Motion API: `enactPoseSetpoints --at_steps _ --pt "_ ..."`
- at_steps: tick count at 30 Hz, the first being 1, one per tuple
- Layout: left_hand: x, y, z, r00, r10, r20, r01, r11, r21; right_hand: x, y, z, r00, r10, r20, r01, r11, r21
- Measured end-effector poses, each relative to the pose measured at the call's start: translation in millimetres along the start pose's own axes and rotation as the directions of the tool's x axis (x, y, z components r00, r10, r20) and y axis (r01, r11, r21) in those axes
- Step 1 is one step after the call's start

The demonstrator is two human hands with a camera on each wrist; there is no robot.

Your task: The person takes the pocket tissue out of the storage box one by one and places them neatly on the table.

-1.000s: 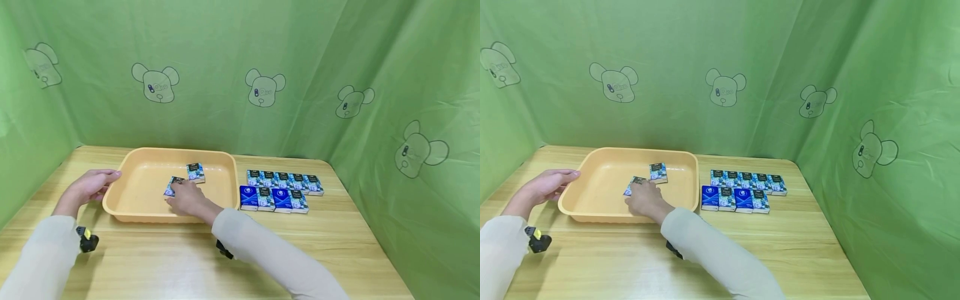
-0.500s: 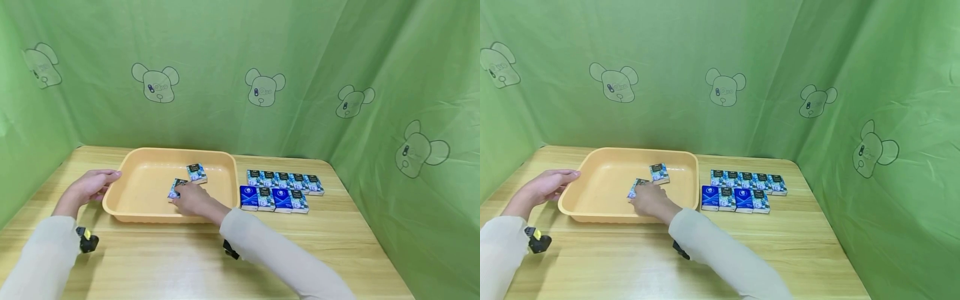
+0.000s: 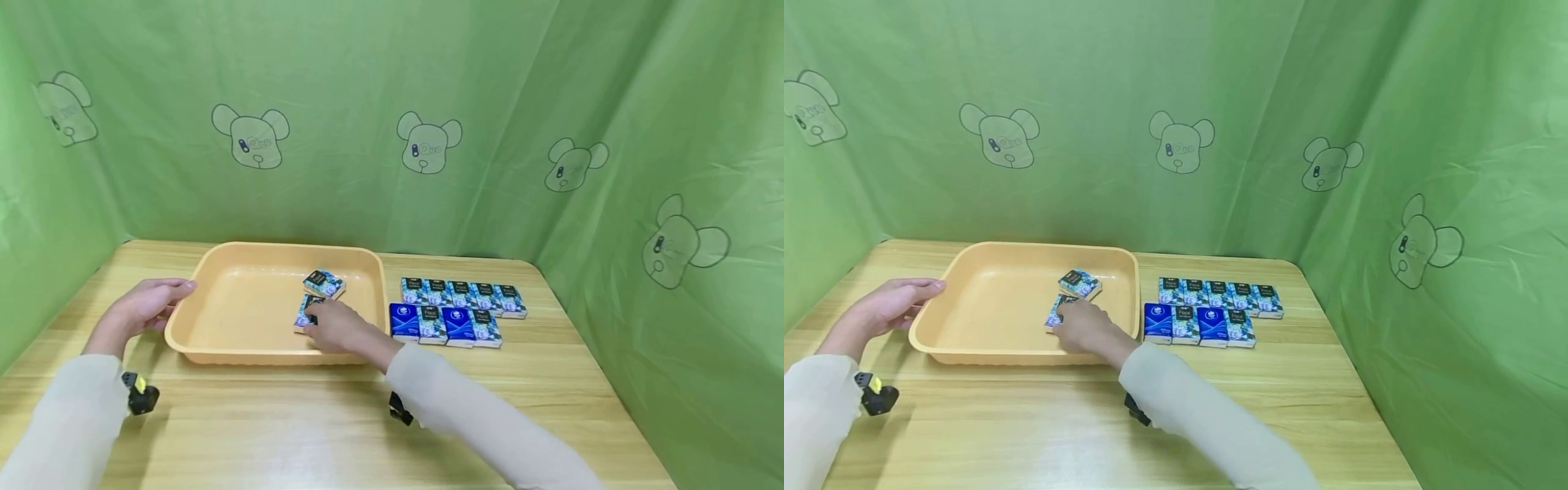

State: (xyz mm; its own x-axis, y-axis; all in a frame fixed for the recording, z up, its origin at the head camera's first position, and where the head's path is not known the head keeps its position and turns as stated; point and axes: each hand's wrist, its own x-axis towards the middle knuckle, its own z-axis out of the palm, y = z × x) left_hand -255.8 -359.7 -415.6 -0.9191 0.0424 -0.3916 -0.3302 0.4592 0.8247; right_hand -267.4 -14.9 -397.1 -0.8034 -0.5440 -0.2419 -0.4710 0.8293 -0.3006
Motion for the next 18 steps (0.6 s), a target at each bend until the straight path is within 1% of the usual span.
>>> enactPoseSetpoints --at_steps 5,11,18 --pt "0.0 -0.5 -1.4 1.000 0.001 -0.002 -0.001 1.000 -0.001 -4.8 10 -5 1.000 0.007 -0.005 -0.007 1.000 -0.009" --pt "-1.3 -0.1 -1.4 1.000 0.003 0.004 -0.003 1.000 -0.011 -11.2 22 -8 1.000 0.026 0.005 -0.026 1.000 0.011" --pt "-0.8 0.0 -0.4 1.000 0.001 0.005 -0.001 1.000 -0.014 -17.4 31 -14 0.999 0.052 -0.001 -0.052 0.999 -0.006"
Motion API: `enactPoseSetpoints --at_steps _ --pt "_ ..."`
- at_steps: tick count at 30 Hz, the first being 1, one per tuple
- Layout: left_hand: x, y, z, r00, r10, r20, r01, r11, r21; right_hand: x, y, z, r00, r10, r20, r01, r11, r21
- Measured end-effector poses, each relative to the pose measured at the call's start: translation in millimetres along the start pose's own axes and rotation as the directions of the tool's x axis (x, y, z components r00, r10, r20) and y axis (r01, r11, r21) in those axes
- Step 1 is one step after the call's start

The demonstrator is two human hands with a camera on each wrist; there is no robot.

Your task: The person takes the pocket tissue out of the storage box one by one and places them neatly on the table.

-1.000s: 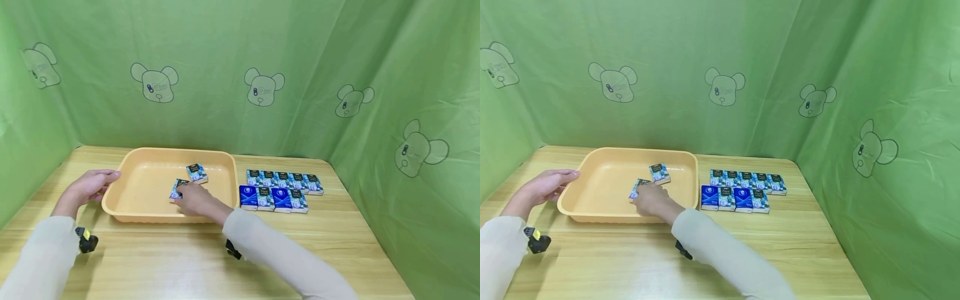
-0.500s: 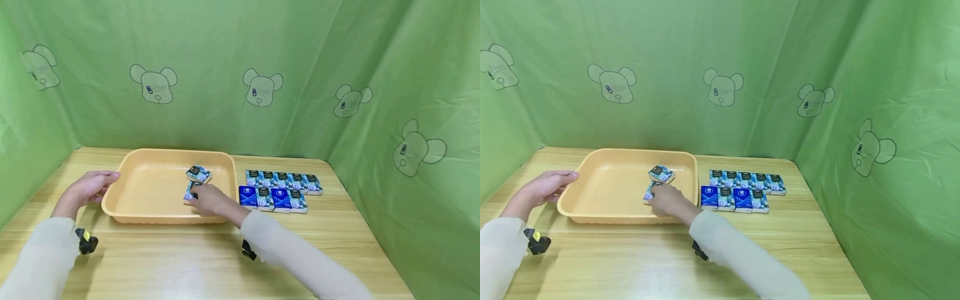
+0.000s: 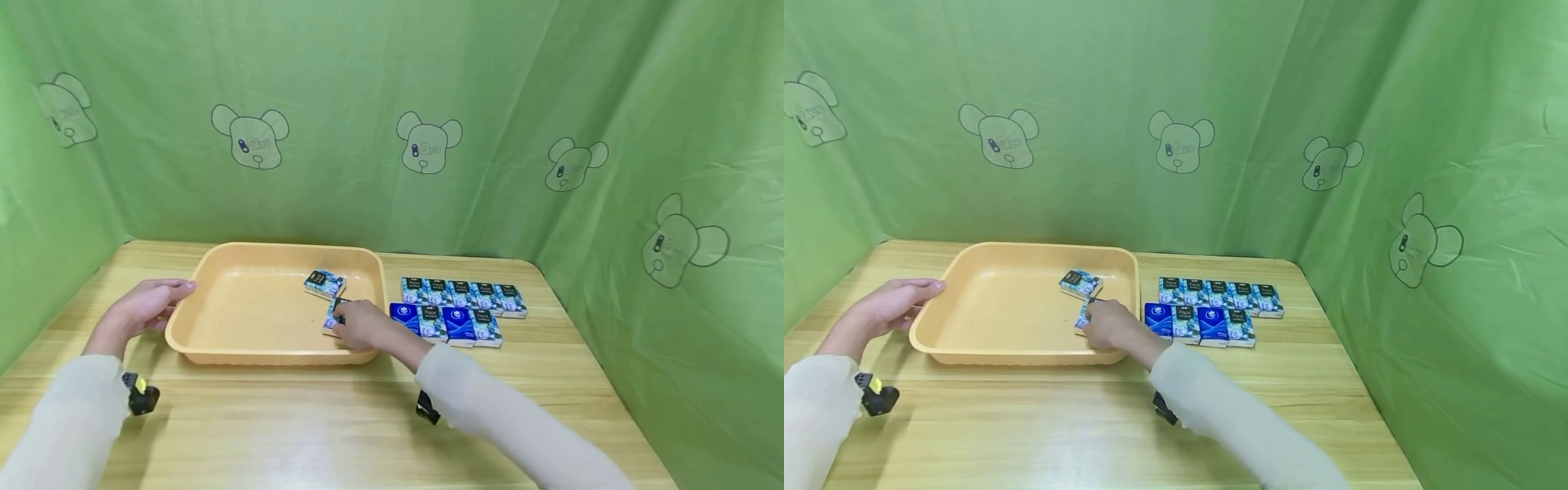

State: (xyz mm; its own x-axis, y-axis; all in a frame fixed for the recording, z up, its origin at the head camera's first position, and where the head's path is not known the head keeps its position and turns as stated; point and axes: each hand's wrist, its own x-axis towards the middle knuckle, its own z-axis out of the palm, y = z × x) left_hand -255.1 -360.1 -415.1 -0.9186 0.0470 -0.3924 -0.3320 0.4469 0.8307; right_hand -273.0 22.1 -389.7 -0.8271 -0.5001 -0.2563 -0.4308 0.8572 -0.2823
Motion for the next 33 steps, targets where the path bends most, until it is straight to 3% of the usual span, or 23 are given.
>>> enactPoseSetpoints --at_steps 6,16,26,33 --pt "-1.0 -1.2 -0.7 1.000 -0.007 0.000 0.007 1.000 0.002 0.4 1 -2 1.000 -0.003 -0.017 0.002 1.000 -0.026" --pt "-0.5 -2.5 -2.4 1.000 -0.007 0.005 0.007 1.000 0.001 10.1 -2 3 0.992 -0.002 -0.124 0.002 1.000 -0.003" --pt "0.9 -2.1 -0.2 1.000 0.002 0.009 -0.001 1.000 -0.011 26.5 -4 5 0.979 0.170 -0.110 -0.159 0.982 0.103" --pt "1.6 -1.4 -0.8 1.000 0.001 0.009 -0.001 1.000 -0.017 29.8 -4 4 0.978 0.192 -0.079 -0.181 0.975 0.129"
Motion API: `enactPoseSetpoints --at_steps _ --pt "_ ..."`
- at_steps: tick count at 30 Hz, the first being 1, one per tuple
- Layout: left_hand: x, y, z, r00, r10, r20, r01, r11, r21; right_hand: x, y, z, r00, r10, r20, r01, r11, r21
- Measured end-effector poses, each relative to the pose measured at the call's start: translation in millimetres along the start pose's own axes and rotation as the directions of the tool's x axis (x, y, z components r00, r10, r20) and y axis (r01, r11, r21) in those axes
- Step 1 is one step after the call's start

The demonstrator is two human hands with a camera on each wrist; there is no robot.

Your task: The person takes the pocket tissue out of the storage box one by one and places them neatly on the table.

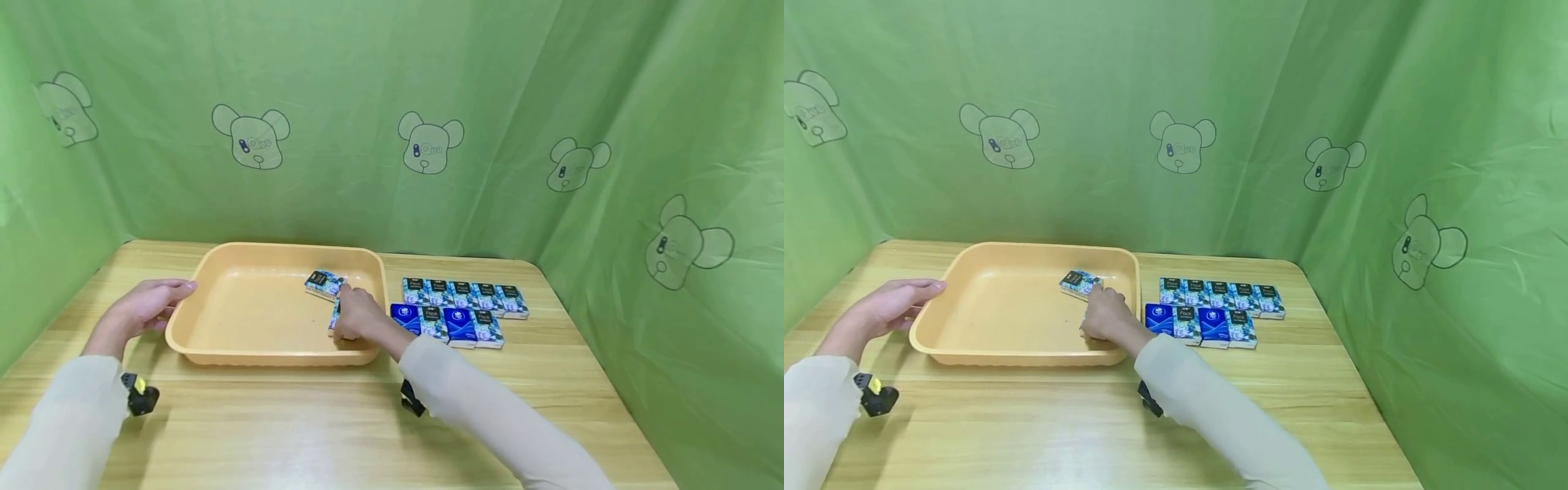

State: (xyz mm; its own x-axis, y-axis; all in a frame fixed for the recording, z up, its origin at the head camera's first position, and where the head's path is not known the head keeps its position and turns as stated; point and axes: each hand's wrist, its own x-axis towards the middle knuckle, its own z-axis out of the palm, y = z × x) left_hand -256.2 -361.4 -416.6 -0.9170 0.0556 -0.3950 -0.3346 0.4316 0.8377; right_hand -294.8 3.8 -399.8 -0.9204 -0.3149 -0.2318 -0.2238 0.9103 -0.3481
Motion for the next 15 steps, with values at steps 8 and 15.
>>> enactPoseSetpoints --at_steps 8,15 --pt "0.5 0.1 -0.5 1.000 -0.008 -0.001 0.008 1.000 0.009 -0.1 0.4 -1.3 1.000 0.003 0.017 -0.003 1.000 0.010" --pt "1.0 -0.5 -0.1 1.000 -0.004 0.004 0.004 1.000 -0.005 1.2 1.9 -2.1 1.000 -0.027 -0.004 0.027 0.999 -0.021"
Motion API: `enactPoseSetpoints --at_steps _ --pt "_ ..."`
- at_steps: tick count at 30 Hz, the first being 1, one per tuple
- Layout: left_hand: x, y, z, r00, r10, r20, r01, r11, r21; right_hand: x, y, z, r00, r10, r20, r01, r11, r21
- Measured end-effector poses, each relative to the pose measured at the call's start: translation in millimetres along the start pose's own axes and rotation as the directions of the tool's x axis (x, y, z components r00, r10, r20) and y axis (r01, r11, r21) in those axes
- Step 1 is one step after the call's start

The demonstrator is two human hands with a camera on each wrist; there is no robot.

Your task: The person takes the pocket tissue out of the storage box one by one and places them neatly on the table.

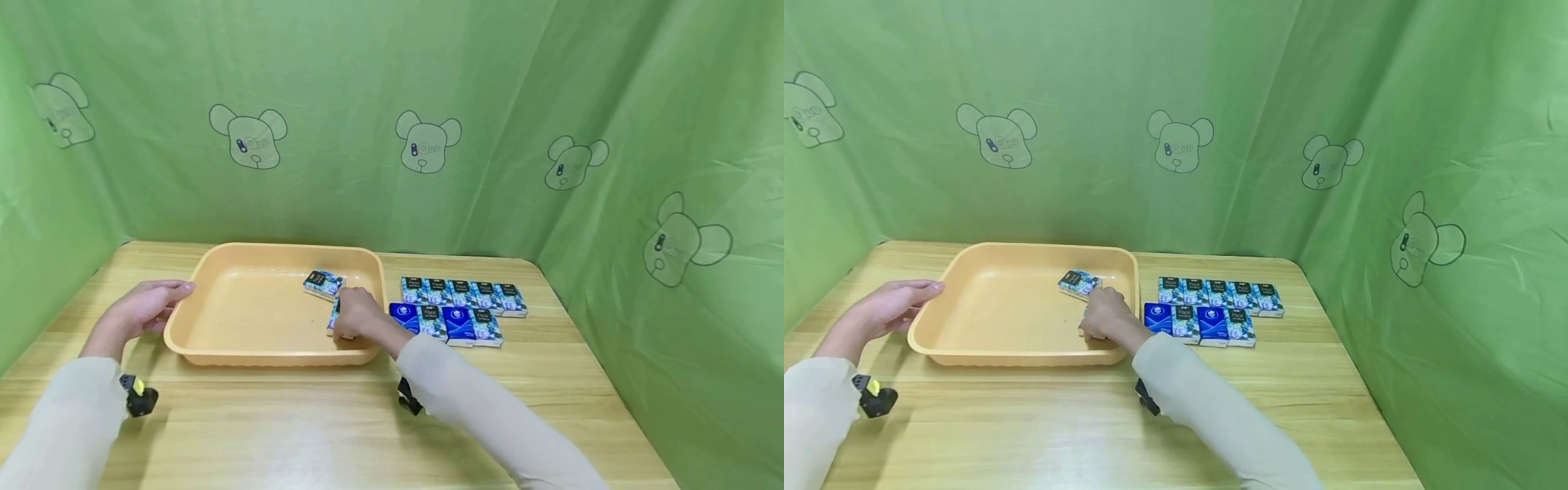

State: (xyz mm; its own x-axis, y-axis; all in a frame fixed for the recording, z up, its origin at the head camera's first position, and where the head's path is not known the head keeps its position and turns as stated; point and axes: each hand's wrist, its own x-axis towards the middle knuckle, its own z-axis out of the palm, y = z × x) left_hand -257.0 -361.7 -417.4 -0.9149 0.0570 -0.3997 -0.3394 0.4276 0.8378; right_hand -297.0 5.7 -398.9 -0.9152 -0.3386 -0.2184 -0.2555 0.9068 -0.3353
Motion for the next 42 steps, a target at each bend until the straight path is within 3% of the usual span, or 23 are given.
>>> enactPoseSetpoints --at_steps 35,42 --pt "-3.5 -0.4 0.9 1.000 -0.002 -0.006 0.002 1.000 0.011 -2.4 2 -3 0.999 0.033 0.002 -0.033 0.999 0.016" --pt "-2.4 1.6 1.7 1.000 -0.001 -0.003 0.001 1.000 0.012 -7.6 0 -13 0.998 -0.044 -0.042 0.045 0.999 0.006"
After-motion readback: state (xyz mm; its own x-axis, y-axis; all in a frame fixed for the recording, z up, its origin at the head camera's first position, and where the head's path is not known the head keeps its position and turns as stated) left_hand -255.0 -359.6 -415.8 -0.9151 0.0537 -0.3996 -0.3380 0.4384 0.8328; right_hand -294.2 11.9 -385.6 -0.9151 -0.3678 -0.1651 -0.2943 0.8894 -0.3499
